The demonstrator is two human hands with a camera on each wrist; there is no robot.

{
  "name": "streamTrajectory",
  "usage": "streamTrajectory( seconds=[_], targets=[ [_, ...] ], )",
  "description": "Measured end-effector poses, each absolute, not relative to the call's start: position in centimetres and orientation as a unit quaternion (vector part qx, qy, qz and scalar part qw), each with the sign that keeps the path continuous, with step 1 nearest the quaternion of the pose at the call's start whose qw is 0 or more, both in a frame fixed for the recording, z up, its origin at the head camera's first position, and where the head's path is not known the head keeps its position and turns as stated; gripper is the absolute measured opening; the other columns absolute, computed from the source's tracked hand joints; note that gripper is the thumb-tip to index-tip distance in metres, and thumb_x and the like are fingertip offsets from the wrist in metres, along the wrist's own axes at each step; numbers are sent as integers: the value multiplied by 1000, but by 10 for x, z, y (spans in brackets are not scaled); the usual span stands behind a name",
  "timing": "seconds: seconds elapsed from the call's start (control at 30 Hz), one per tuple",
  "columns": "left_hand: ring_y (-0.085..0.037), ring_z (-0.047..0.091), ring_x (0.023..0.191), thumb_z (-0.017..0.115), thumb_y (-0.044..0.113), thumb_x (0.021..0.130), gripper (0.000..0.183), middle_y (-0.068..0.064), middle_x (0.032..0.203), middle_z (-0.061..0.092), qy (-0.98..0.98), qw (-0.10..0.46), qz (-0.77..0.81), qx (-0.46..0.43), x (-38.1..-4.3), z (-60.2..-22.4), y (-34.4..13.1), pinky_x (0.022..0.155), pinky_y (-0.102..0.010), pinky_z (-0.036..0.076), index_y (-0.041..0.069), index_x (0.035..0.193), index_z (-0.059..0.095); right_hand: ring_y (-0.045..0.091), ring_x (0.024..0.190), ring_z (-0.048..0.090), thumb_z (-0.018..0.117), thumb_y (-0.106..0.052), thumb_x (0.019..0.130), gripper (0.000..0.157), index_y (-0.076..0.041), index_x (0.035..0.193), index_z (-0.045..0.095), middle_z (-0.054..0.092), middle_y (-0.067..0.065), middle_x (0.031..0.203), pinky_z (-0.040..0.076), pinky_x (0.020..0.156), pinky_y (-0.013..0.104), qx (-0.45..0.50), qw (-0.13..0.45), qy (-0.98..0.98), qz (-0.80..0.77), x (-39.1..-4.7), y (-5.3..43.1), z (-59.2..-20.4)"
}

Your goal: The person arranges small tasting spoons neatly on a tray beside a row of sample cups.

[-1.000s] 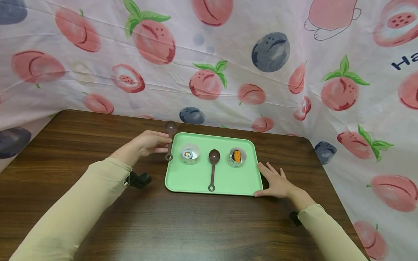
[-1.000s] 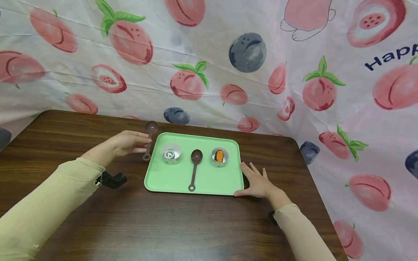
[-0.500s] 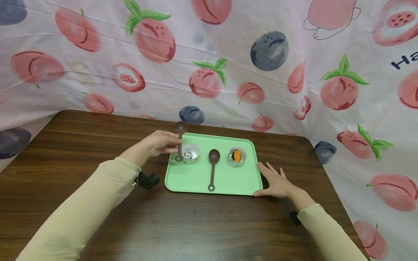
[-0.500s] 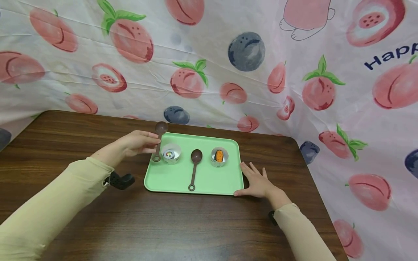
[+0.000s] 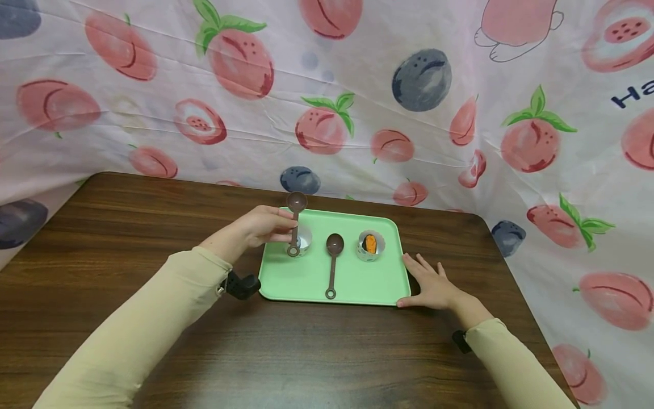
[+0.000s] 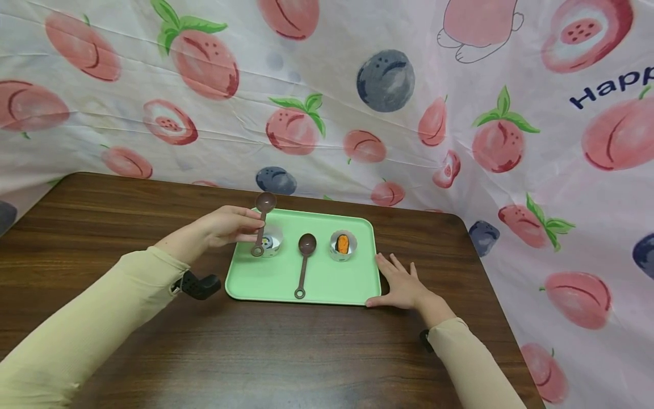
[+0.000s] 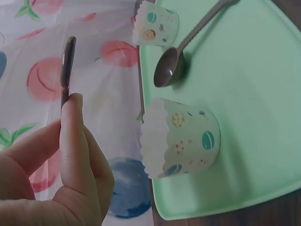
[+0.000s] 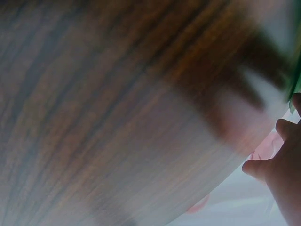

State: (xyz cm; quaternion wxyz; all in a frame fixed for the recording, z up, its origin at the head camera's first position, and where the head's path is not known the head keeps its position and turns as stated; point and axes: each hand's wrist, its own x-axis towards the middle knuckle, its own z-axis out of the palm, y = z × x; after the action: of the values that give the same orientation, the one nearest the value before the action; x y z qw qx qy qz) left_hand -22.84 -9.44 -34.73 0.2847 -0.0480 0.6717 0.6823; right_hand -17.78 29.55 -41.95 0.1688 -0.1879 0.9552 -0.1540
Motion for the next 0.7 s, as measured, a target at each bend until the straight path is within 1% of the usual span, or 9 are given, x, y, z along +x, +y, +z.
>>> streamTrajectory(
  seconds=[0.07, 0.17, 0.33, 0.47, 0.57, 0.7],
  targets=[
    [-5, 58, 73, 48, 1, 94, 28, -1, 89, 52, 671, 286, 682, -46, -228, -346, -92, 74, -17, 57, -5, 122, 44, 38, 144, 7, 71, -57, 72, 110, -8, 151, 13, 15, 14, 157, -1, 107, 73, -187, 170, 955, -154, -178, 295, -419],
    [-6, 58, 73, 49, 1, 94, 22, -1, 88, 52, 665, 289, 688, -43, -227, -344, -89, 73, -17, 57, -3, 116, 47, 38, 144, 8, 71, -57, 72, 110, -8, 151, 12, 15, 14, 157, 0, 107, 73, -187, 170, 956, -151, -178, 295, -419],
    [-6, 57, 71, 50, 1, 93, 14, 1, 84, 53, 659, 291, 692, -45, -225, -342, -79, 71, -17, 57, 1, 107, 49, 38, 144, 8, 71, -58, 72, 110, -8, 151, 13, 16, 14, 157, 0, 106, 74, -188, 168, 956, -149, -179, 296, -419],
    [-6, 56, 70, 50, 1, 93, 13, 1, 82, 53, 655, 291, 696, -44, -225, -342, -71, 70, -16, 57, 1, 106, 49, 39, 144, 8, 71, -58, 72, 110, -8, 151, 13, 16, 14, 157, 1, 106, 74, -189, 168, 957, -146, -179, 296, -419],
    [-6, 56, 72, 50, 1, 93, 14, 0, 85, 53, 650, 293, 700, -40, -224, -341, -65, 71, -17, 57, 1, 107, 50, 39, 144, 8, 71, -58, 72, 110, -8, 151, 13, 16, 14, 157, 0, 106, 74, -188, 168, 957, -147, -179, 295, -419],
    [-7, 56, 73, 50, 0, 93, 18, -1, 85, 52, 643, 293, 706, -43, -224, -340, -58, 71, -18, 58, -1, 111, 51, 38, 144, 8, 71, -58, 72, 110, -8, 151, 13, 16, 13, 157, 0, 106, 74, -188, 168, 956, -147, -179, 295, -419]
  ],
)
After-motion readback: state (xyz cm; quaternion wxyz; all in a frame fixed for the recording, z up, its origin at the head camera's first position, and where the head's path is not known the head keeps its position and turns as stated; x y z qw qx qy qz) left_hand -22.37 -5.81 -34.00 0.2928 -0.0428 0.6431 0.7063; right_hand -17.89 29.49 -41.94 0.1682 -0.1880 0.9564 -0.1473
